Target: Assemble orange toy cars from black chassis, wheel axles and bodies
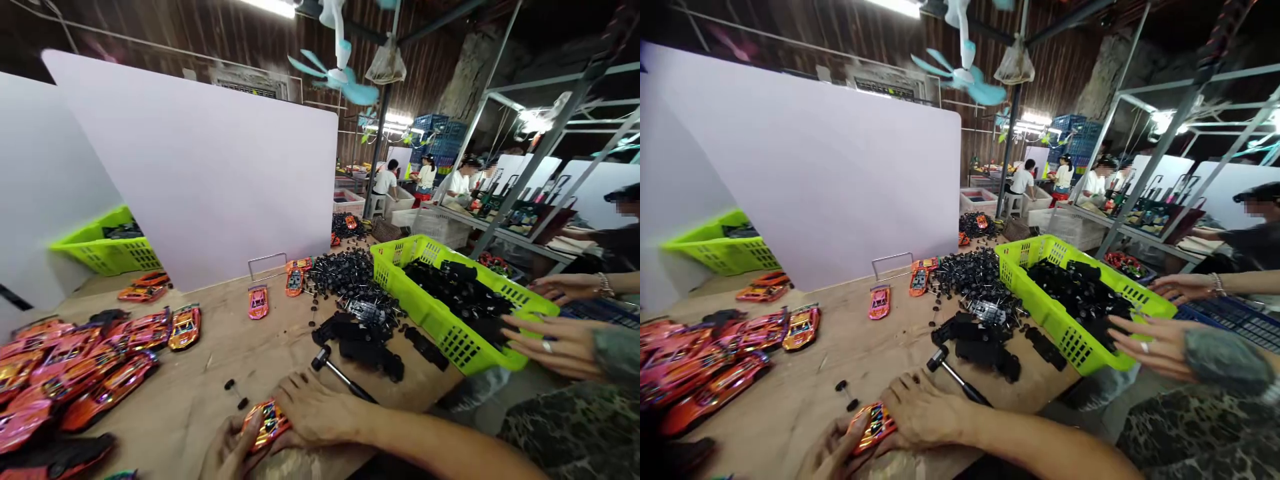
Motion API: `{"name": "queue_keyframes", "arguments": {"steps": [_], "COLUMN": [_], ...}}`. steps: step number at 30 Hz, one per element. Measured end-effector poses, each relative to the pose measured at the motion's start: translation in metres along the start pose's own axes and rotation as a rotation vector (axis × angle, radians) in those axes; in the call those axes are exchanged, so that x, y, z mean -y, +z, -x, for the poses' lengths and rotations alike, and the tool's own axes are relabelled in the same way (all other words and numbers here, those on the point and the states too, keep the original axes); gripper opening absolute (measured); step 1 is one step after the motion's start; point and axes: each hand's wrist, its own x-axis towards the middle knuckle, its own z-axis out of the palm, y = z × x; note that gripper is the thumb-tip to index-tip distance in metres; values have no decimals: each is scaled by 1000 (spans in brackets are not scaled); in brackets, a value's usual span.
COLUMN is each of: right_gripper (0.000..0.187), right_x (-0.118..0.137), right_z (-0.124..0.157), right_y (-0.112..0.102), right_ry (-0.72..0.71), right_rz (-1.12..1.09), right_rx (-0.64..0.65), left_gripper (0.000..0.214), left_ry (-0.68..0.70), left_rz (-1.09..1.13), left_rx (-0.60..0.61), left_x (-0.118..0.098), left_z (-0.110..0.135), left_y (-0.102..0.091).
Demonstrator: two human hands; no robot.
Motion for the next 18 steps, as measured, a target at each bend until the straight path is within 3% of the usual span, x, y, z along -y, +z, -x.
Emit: {"name": "queue_keyframes", "arguments": {"steps": [4, 8, 13, 18], "right_gripper": [65, 69, 77, 72], "right_x": [7, 3, -2, 0], "right_z": [9, 27, 39, 32], "right_y": [4, 18, 28, 22], "right_ry": [49, 121, 120, 166], "right_rz": [-108, -118, -76, -94], "right_rx": [-17, -27, -77, -12], "left_gripper": [66, 67, 70, 67], "left_ry": [38, 43, 81, 150], "left_rz": [44, -149, -223, -321], "left_rx": [-28, 41, -27, -102], "left_x": [1, -4, -14, -17], "left_z": [1, -5, -19, -28], "left_y": [3, -9, -24, -21]}}
